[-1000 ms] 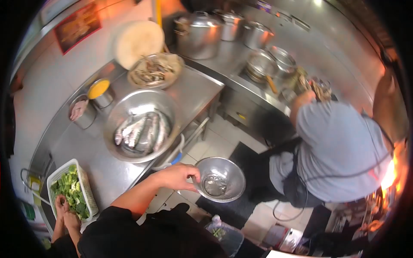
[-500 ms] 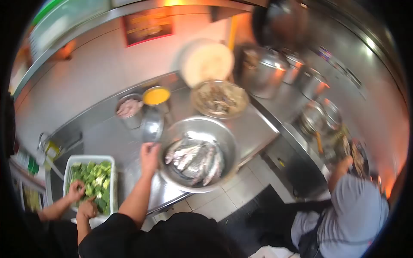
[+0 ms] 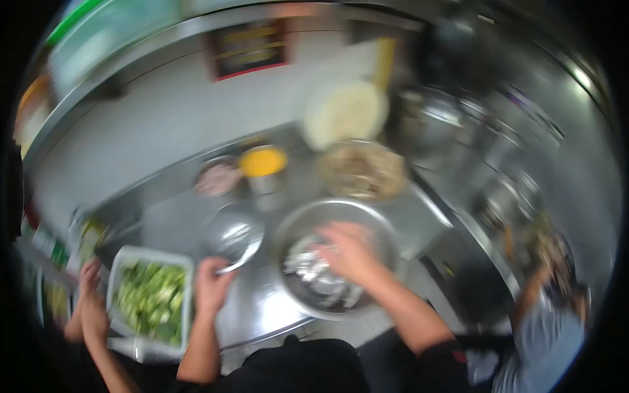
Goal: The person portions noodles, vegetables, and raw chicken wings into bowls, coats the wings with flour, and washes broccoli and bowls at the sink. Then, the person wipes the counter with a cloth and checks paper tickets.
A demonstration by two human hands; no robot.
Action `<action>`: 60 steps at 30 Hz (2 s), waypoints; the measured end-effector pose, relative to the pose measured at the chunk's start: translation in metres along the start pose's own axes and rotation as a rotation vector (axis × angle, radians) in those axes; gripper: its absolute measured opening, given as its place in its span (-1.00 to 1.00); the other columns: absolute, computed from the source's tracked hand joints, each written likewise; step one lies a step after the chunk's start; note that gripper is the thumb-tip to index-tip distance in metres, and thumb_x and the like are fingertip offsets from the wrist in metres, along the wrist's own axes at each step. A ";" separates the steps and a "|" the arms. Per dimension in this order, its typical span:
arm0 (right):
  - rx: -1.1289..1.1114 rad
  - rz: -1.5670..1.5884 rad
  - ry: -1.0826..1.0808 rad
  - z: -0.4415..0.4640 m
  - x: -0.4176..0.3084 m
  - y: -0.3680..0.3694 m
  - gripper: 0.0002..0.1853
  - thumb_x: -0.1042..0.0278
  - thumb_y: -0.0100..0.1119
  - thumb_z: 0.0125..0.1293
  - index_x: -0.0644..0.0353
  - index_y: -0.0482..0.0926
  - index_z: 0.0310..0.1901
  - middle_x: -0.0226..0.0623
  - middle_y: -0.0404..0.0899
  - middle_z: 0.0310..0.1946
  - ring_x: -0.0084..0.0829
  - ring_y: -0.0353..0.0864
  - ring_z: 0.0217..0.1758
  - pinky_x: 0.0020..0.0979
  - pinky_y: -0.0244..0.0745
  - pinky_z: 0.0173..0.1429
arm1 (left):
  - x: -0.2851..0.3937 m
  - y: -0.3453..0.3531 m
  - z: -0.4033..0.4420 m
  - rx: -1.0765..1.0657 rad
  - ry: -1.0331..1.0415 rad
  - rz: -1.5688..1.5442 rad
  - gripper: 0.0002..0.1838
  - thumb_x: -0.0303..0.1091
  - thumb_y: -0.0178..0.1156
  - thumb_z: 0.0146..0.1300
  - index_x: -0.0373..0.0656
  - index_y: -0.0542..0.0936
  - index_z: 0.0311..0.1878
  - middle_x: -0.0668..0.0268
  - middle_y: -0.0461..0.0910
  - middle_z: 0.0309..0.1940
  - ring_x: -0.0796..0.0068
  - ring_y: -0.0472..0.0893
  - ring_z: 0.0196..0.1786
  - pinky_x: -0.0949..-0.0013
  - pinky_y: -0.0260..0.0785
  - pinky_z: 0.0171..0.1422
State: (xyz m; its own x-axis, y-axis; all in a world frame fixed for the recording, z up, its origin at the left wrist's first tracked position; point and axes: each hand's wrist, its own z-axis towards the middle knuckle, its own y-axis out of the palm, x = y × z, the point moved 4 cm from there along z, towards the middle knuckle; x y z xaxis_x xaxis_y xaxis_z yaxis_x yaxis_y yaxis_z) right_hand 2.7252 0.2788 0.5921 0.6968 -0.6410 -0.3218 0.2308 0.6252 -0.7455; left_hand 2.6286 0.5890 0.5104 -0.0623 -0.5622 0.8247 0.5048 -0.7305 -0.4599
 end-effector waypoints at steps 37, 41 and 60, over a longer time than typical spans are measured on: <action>-0.839 -0.156 -0.227 0.193 -0.045 0.291 -0.65 0.31 0.17 0.23 0.02 0.63 0.07 -0.15 0.51 0.18 -0.12 0.38 0.34 -0.04 0.38 0.26 | -0.041 -0.024 -0.087 0.129 -0.703 -0.558 -0.63 -0.54 -0.05 0.32 -0.32 0.31 0.20 0.09 0.56 -0.07 0.37 0.66 -0.27 0.42 0.61 -0.39; -0.896 -0.160 -0.334 0.184 -0.042 0.285 -0.33 0.26 0.39 0.08 -0.15 0.44 0.29 -0.05 0.29 0.34 0.04 0.29 0.41 0.00 0.38 0.32 | -0.030 -0.031 -0.090 0.149 -0.744 -0.592 -0.62 -0.53 -0.03 0.32 -0.34 0.31 0.21 0.09 0.56 -0.08 0.37 0.66 -0.27 0.42 0.62 -0.37; -0.545 0.591 0.377 0.208 0.005 0.286 -0.49 0.41 0.29 0.10 0.34 0.48 0.11 -0.01 0.59 -0.03 -0.09 0.61 0.07 -0.18 0.53 0.17 | -0.035 -0.033 -0.072 0.159 -0.709 -0.684 -0.56 -0.55 -0.01 0.32 -0.30 0.25 0.27 0.09 0.52 -0.08 0.40 0.62 -0.37 0.44 0.55 -0.46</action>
State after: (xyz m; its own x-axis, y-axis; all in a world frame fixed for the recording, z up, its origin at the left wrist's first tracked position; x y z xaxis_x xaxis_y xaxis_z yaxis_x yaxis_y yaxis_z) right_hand 2.9354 0.5473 0.4983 0.3070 -0.4445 -0.8415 -0.5185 0.6633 -0.5395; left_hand 2.5518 0.6047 0.4729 0.1191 0.3597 0.9255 0.6650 -0.7211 0.1946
